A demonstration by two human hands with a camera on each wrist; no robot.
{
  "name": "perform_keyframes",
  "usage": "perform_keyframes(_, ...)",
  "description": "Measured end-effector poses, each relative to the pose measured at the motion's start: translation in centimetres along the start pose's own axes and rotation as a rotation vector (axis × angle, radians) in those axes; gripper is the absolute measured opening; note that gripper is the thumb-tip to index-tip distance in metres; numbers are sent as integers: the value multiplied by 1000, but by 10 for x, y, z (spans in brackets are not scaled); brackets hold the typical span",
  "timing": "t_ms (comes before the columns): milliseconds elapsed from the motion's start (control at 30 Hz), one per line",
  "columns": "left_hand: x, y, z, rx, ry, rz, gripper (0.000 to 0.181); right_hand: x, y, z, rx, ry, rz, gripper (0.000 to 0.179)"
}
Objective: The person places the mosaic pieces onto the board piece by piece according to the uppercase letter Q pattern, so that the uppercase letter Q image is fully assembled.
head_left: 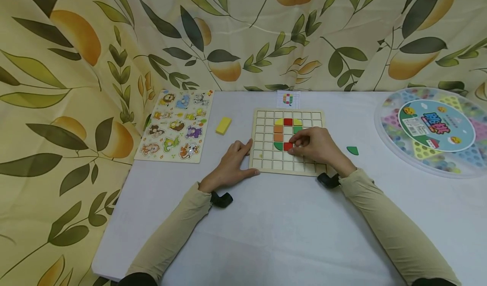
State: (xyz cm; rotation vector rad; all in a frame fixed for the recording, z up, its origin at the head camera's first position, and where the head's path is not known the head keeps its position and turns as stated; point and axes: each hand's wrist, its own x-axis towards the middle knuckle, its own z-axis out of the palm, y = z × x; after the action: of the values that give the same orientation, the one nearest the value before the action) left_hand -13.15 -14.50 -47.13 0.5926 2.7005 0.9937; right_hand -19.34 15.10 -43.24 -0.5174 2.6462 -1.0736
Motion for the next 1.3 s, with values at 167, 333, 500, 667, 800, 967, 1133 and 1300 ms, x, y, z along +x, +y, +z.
perform_keyframes(167, 0, 2, -1, -5, -3, -6, 101, 0, 1, 1, -2, 6, -8, 25)
perform_keyframes(333, 0, 1, -1, -4, -8, -13, 101, 1, 1, 2, -6, 16, -10, 22)
perform_keyframes(500, 0, 0, -1, -12, -1, -10, 101, 1, 1, 3, -15, 29, -12, 20)
perform_keyframes(667, 0, 1, -1, -10, -1, -7, 101, -2, 5, 0, -20, 28, -29, 21)
perform_keyframes(800, -1, 1, -1, -9, -1, -4, 102, -8, 13, -6, -20, 59, -37, 23)
perform_keyframes(967, -1, 1, 0, -14, -5, -7, 102, -22, 23, -20, -16, 98, 8, 28)
perform_keyframes(1133, -1, 1, 0, -15, -12, -19, 102, -37, 37, -36, -31, 119, 78, 34)
perform_keyframes(1300, -1, 2, 1, -17, -7, -20, 102, -51, 53, -49, -65, 154, 120, 36)
